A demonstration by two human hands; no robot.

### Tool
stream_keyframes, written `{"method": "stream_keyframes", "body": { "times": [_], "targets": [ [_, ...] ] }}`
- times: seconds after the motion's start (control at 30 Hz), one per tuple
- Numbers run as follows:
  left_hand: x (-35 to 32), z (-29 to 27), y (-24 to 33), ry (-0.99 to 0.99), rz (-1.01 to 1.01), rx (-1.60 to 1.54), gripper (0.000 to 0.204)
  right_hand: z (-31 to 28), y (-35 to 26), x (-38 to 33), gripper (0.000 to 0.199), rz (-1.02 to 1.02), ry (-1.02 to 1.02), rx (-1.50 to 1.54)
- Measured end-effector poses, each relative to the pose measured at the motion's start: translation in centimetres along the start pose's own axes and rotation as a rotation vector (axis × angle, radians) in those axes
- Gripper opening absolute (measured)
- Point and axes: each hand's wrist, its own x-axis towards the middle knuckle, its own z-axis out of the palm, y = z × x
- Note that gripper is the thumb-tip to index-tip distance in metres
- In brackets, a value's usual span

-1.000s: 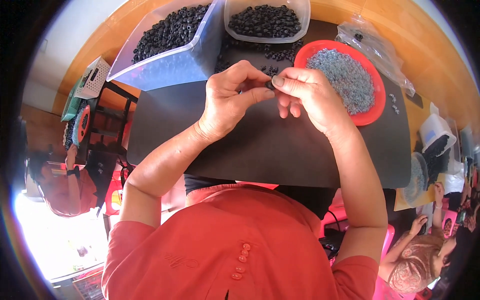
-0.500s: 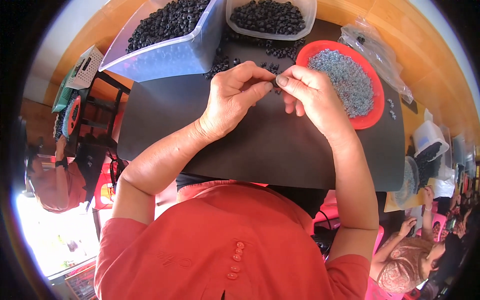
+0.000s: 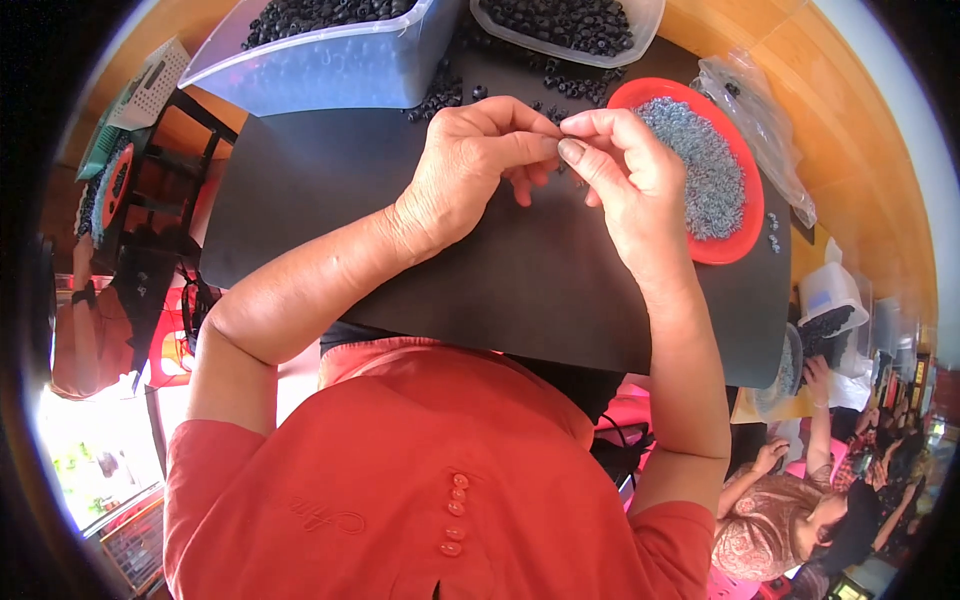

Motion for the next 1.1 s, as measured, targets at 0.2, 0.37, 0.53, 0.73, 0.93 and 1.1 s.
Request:
{"method": "stream_keyframes", "body": {
  "times": [0.2, 0.37, 0.53, 0.73, 0.93, 1.1],
  "targets": [
    [0.1, -0.3, -0.5, -0.037, -0.131, -0.178, 0.015, -0.1, -0.3, -0.2, 0.019, -0.119, -0.023, -0.132],
    [0.1, -0.4, -0.6, -0.068, -0.155, -0.159, 0.014, -1.1, -1.5, -0.1, 0.018, -0.146, -0.004, -0.042],
    [0.3, -0.4, -0.8, -0.079, -0.145, -0.113, 0.014, -4.1, 0.9, 1.8, 0.020, -0.366, 0.004, -0.751],
    [0.1, -0.5, -0.5, -0.130, -0.146, -0.100, 0.019, -2.9, -1.0, 0.8, 0.024, -0.046, -0.012, -0.097],
    [0.3, -0.5, -0.7, -0.122, -0.182, -0.044, 0.020, -3.5, 0.0, 1.4, 0.023, -0.022, 0.028, -0.069],
    [0.2, -0.6, -0.9, -0.096, -0.080, 0.009, 0.020, -3.4, 0.1, 1.4, 0.022, 0.094, -0.022, 0.192]
  ]
}}
